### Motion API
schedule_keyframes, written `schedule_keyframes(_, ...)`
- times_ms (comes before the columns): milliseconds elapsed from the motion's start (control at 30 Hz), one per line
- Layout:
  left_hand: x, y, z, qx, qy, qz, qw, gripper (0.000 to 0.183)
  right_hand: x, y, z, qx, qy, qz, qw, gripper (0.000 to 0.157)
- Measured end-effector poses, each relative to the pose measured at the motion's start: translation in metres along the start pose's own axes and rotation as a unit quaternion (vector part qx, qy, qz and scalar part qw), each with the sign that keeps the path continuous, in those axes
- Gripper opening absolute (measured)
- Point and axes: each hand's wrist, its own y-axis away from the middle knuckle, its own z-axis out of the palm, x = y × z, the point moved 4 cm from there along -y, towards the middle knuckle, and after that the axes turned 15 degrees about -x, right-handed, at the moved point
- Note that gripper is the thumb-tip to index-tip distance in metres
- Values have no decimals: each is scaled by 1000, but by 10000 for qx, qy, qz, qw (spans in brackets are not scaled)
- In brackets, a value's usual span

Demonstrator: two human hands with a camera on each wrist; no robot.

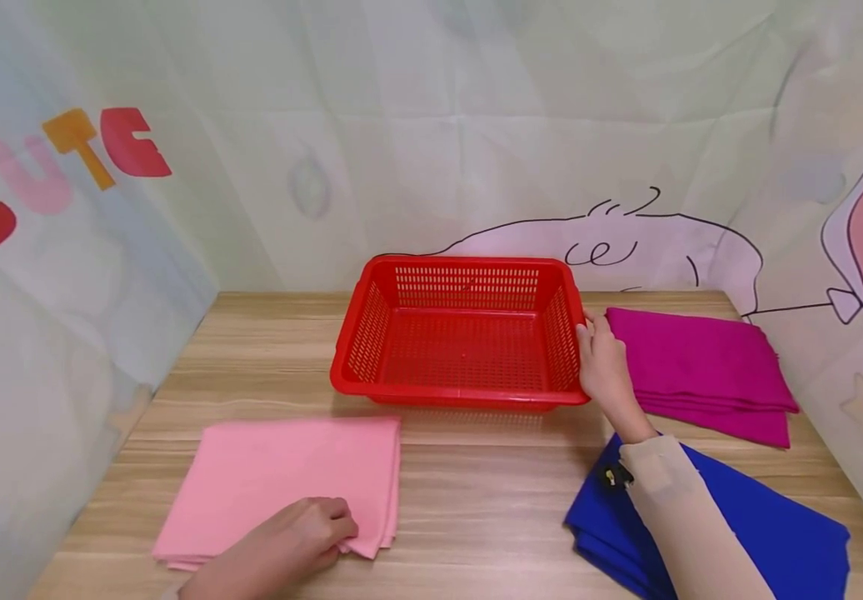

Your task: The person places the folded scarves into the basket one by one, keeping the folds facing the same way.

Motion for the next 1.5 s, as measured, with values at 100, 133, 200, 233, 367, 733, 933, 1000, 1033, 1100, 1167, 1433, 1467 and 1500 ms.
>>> schedule_keyframes(100,1,-1,-1,-39,-62,26,10000,22,-1,-1,0,-3,-15,22,10000,44)
schedule_keyframes(133,1,-2,-1,-56,-88,27,9999,22,-1,-1,0,-7,-21,36,10000,44)
schedule_keyframes(200,2,-3,-1,-138,-132,28,9998,22,0,-1,-1,-22,-27,55,10000,45)
schedule_keyframes(233,3,-4,-1,-179,-150,20,9997,22,0,-1,-1,-28,-24,70,10000,45)
schedule_keyframes(367,5,-6,-1,-261,-409,80,9988,21,0,-1,-1,-33,-39,93,9999,45)
schedule_keyframes(733,12,-10,1,40,-638,220,9977,23,1,0,0,-77,-51,83,9999,45)
schedule_keyframes(933,16,-14,0,58,-438,197,9988,23,1,0,-1,-62,-30,87,9999,45)
schedule_keyframes(1000,17,-15,0,17,-330,191,9993,23,1,0,-1,-72,-27,83,9999,45)
schedule_keyframes(1033,18,-16,0,27,-316,192,9993,23,1,0,0,-82,-37,84,9999,45)
schedule_keyframes(1100,19,-17,-1,26,-266,204,9994,23,1,1,0,-89,-49,84,9999,46)
schedule_keyframes(1167,19,-17,-1,98,-302,206,9993,24,1,1,0,-81,-39,77,9999,45)
schedule_keyframes(1433,21,-18,-1,44,-228,194,9995,24,2,0,0,-44,-34,40,10000,45)
schedule_keyframes(1467,21,-18,-1,34,-218,187,9996,24,2,0,0,-52,-49,39,10000,45)
schedule_keyframes(1500,21,-18,-1,33,-215,183,9996,24,2,0,0,-55,-59,36,10000,45)
